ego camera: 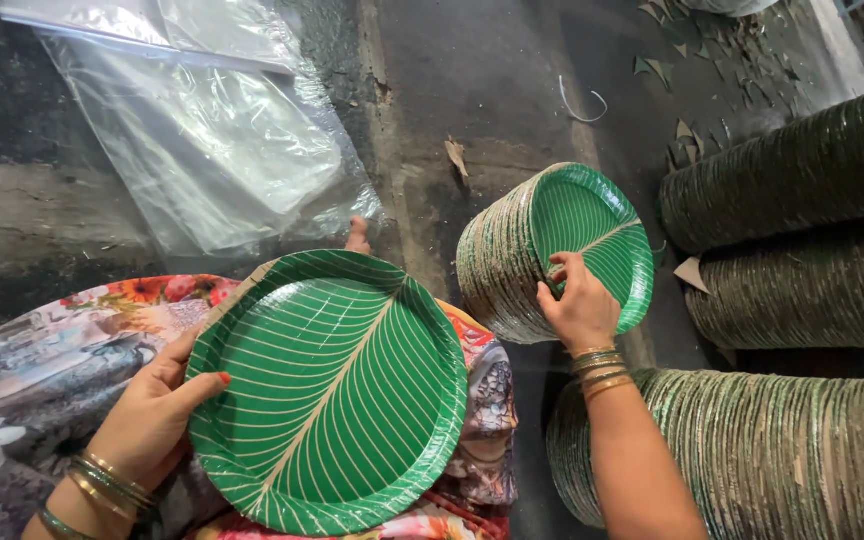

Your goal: The person stacks green patterned paper plates and places them inside clear plastic bags by hand.

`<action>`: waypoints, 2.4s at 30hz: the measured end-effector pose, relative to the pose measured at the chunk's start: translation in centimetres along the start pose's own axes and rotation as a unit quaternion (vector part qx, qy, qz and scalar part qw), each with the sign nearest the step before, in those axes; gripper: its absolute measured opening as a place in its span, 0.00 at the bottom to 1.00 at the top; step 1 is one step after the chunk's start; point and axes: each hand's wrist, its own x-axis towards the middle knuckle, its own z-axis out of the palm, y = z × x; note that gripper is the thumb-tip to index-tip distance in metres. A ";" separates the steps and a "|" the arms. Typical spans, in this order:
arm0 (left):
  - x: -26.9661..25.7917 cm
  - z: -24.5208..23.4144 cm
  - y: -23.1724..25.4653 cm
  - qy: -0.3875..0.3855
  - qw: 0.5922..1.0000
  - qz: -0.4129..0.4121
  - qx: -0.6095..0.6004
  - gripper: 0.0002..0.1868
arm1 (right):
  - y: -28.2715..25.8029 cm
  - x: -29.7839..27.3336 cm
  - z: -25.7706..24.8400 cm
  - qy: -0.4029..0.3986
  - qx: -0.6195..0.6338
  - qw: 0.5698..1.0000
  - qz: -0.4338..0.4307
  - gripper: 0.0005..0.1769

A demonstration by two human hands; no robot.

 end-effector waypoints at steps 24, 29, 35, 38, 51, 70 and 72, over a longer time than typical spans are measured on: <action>0.5 -0.4 -0.5 -0.011 1.000 0.005 -0.001 0.34 | 2.1 1.2 -3.4 0.019 0.092 0.995 0.044 0.30; 0.7 -0.8 -0.8 -0.014 1.000 0.003 -0.002 0.33 | 1.9 1.3 -4.4 0.040 0.106 0.992 0.063 0.28; 0.2 0.0 0.0 -0.004 1.000 -0.006 0.000 0.34 | 1.8 1.5 -5.4 0.046 0.108 0.991 0.071 0.27; 0.2 -0.1 -0.1 -0.002 1.000 -0.009 0.000 0.34 | 1.8 1.5 -5.5 0.051 0.119 0.989 0.073 0.27; 0.2 -0.2 -0.2 0.015 1.000 -0.012 0.014 0.34 | 0.5 1.0 -6.2 0.111 0.051 0.992 -0.031 0.13; 0.6 -0.6 -1.5 -0.036 0.992 0.113 0.052 0.50 | -4.5 -2.5 -7.8 0.173 0.056 0.974 -0.138 0.16; 0.4 -0.7 -1.6 -0.077 0.983 0.151 0.070 0.52 | -7.2 -5.1 -9.0 0.188 0.104 0.966 -0.146 0.17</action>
